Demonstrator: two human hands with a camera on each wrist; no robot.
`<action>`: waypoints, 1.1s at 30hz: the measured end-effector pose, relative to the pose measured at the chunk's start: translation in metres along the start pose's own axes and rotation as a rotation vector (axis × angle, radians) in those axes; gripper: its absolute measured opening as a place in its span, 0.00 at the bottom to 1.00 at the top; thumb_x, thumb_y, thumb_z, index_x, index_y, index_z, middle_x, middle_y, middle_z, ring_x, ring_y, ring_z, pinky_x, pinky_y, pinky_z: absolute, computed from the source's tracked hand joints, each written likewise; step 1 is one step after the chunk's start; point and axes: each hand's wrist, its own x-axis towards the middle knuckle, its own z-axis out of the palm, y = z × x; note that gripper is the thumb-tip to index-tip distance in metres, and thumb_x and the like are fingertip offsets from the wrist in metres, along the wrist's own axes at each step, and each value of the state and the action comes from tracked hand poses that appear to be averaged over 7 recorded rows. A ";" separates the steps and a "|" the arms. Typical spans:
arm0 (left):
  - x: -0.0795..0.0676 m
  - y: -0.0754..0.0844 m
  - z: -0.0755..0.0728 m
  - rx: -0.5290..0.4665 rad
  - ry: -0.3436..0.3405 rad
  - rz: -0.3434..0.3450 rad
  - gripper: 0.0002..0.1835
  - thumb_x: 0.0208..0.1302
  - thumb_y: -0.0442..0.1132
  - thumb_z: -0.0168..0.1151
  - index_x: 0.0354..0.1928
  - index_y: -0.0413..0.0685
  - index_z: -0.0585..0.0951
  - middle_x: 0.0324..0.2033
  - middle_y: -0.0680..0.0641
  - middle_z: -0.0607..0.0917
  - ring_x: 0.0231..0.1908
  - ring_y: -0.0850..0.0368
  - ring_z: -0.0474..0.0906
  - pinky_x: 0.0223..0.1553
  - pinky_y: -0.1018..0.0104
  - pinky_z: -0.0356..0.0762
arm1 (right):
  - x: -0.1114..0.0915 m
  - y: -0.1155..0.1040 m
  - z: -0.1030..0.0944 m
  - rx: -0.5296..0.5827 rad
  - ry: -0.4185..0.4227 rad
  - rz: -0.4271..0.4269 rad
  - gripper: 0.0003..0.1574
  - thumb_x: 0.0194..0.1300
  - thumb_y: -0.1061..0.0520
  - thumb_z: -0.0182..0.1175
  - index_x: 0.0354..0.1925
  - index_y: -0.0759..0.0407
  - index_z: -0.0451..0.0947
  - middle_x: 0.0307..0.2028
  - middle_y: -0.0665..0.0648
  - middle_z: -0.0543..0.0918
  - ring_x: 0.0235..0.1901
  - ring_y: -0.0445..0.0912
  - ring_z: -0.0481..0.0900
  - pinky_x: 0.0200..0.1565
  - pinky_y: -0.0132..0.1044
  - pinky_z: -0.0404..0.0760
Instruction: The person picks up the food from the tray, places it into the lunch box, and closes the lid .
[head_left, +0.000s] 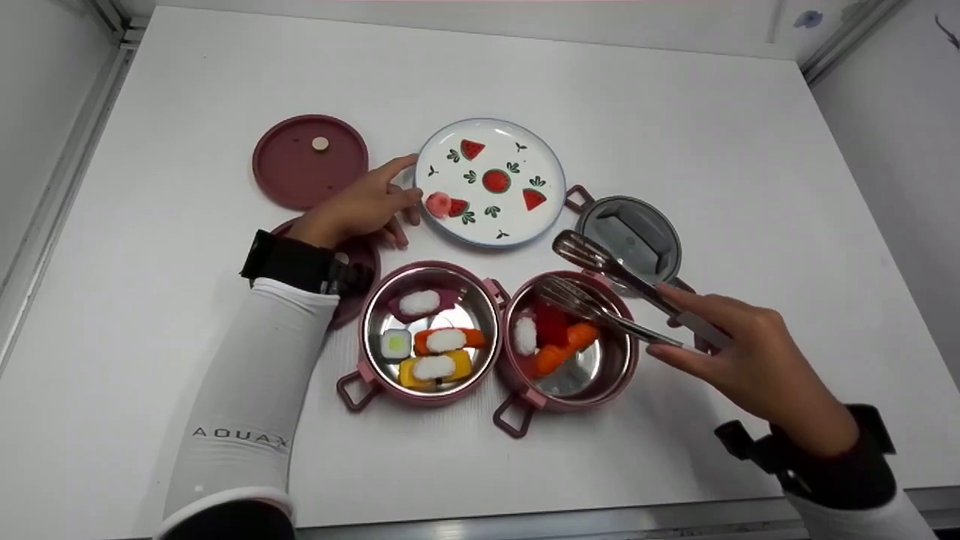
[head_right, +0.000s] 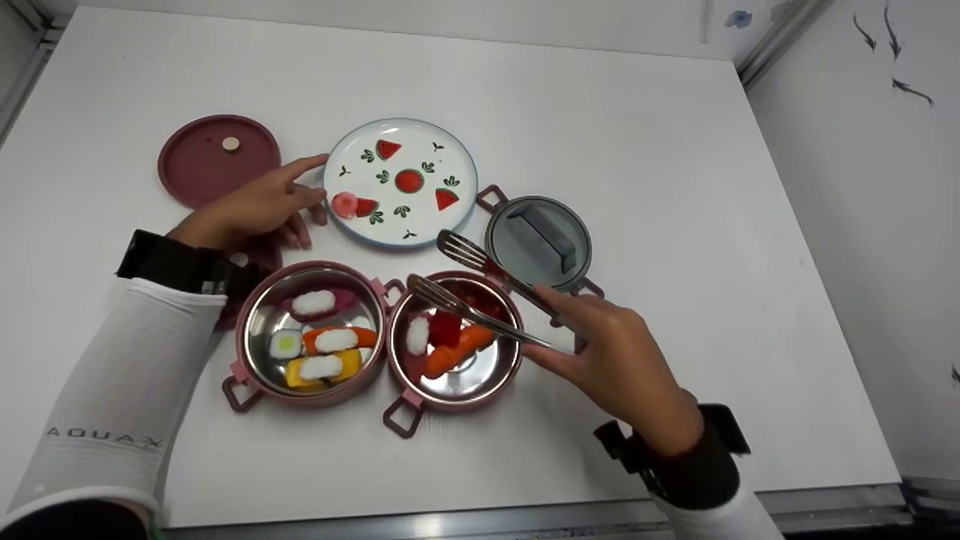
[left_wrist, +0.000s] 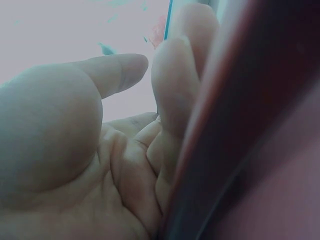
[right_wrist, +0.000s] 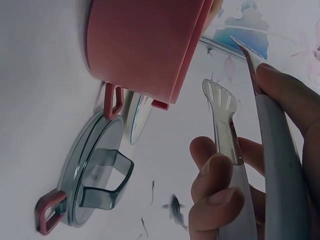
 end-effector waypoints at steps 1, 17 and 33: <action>0.000 0.000 0.000 -0.001 0.001 -0.001 0.35 0.78 0.49 0.48 0.80 0.68 0.46 0.37 0.45 0.82 0.20 0.57 0.84 0.23 0.68 0.82 | 0.009 0.000 0.003 -0.004 -0.016 -0.006 0.42 0.48 0.59 0.80 0.63 0.48 0.79 0.31 0.48 0.84 0.26 0.38 0.72 0.26 0.22 0.71; -0.004 -0.006 -0.004 -0.018 0.017 -0.011 0.34 0.79 0.47 0.46 0.80 0.69 0.46 0.37 0.44 0.82 0.20 0.57 0.84 0.23 0.68 0.81 | 0.156 -0.020 0.045 -0.108 -0.321 0.051 0.36 0.66 0.38 0.65 0.67 0.51 0.75 0.36 0.55 0.85 0.28 0.48 0.72 0.34 0.39 0.71; -0.005 -0.003 -0.002 -0.020 0.023 -0.027 0.33 0.79 0.38 0.36 0.80 0.69 0.46 0.38 0.43 0.83 0.20 0.56 0.84 0.22 0.67 0.81 | 0.176 -0.026 0.050 -0.106 -0.461 0.028 0.33 0.64 0.44 0.68 0.66 0.45 0.76 0.41 0.52 0.87 0.31 0.48 0.75 0.34 0.38 0.73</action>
